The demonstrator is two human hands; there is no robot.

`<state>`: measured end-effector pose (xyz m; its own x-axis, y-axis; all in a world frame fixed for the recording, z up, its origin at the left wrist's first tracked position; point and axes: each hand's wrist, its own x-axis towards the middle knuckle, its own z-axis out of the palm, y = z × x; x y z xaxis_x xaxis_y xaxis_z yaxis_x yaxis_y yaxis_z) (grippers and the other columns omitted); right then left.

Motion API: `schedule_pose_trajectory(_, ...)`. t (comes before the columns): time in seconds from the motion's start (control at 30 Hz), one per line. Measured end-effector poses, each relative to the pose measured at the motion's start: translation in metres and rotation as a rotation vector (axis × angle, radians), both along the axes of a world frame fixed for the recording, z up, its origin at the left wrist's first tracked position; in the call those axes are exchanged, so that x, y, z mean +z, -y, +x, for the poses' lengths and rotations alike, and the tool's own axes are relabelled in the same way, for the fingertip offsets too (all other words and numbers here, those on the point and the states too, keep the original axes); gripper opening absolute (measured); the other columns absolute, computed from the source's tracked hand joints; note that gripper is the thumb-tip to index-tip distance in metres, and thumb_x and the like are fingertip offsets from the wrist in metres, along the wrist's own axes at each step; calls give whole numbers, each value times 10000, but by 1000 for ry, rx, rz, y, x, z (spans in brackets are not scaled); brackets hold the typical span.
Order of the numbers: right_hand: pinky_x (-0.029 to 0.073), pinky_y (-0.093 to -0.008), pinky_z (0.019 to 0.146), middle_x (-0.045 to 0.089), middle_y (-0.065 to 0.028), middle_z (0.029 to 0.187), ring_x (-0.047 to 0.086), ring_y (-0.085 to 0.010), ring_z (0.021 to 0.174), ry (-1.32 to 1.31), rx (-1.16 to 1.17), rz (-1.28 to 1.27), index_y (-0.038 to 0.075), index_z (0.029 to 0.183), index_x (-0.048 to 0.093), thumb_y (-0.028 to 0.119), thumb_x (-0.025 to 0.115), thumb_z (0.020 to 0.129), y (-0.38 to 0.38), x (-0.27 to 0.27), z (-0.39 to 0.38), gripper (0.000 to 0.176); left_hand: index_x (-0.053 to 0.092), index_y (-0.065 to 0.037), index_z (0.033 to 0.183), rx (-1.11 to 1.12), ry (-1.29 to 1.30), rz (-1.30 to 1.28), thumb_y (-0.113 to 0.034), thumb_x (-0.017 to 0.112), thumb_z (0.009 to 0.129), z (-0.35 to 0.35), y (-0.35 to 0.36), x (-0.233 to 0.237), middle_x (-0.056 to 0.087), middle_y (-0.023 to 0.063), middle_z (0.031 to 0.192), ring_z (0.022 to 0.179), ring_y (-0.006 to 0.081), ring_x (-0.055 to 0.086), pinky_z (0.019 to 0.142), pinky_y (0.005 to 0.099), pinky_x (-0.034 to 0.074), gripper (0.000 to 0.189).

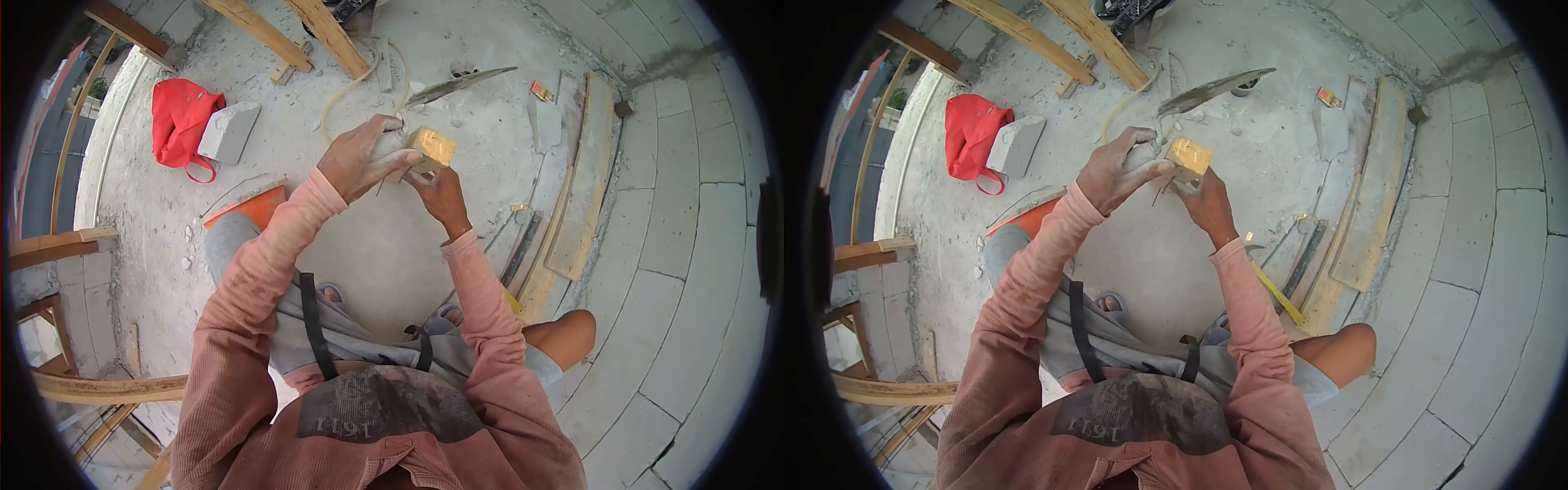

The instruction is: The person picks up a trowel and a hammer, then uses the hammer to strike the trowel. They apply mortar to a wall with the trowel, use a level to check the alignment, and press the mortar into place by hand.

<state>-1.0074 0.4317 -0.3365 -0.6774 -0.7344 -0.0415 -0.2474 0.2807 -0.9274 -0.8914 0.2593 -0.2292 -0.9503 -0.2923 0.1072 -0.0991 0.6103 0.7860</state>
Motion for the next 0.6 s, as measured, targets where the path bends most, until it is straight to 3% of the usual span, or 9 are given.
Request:
schedule_pose_trajectory(0.1, 548, -431, 937, 701, -175, 1229, 682, -359, 1135, -53, -51, -12, 29, 1319, 598, 187, 812, 867, 9, 12, 16, 524, 589, -42, 1281, 108, 11, -315, -432, 639, 1011, 45, 7, 17, 679, 164, 1064, 899, 353, 686, 797, 426, 563, 477)
schedule_pose_trajectory(0.2, 544, -451, 914, 703, -196, 1204, 672, -398, 1120, -52, -67, -55, 25, 1292, 599, 177, 818, 851, 21, 1, 23, 515, 600, -49, 1282, -54, -49, -624, -363, 579, 1048, 77, 22, 30, 645, 138, 1010, 891, 351, 681, 769, 447, 557, 392)
schedule_pose_trajectory(0.3, 536, -463, 896, 703, -209, 1190, 666, -420, 1103, -98, -67, 3, 16, 1266, 597, 170, 825, 833, 31, 9, 24, 513, 584, -59, 1304, -32, -47, -589, -372, 564, 1049, 87, 16, 23, 613, 126, 1008, 893, 335, 683, 747, 457, 571, 404)
schedule_pose_trajectory(0.4, 530, -468, 892, 704, -211, 1186, 662, -425, 1101, -140, -68, 37, 11, 1246, 599, 176, 824, 829, 34, 18, 25, 501, 562, -77, 1340, 25, 122, -427, -398, 547, 1052, 78, 8, 21, 615, 123, 1051, 904, 306, 693, 729, 434, 592, 433)
schedule_pose_trajectory(0.6, 530, -471, 900, 703, -213, 1184, 661, -417, 1105, -175, -78, 87, 13, 1234, 608, 194, 815, 833, 33, 16, 23, 486, 530, -95, 1402, 104, 301, -428, -398, 516, 1063, 60, -6, 23, 613, 134, 1059, 905, 336, 692, 734, 430, 594, 455)
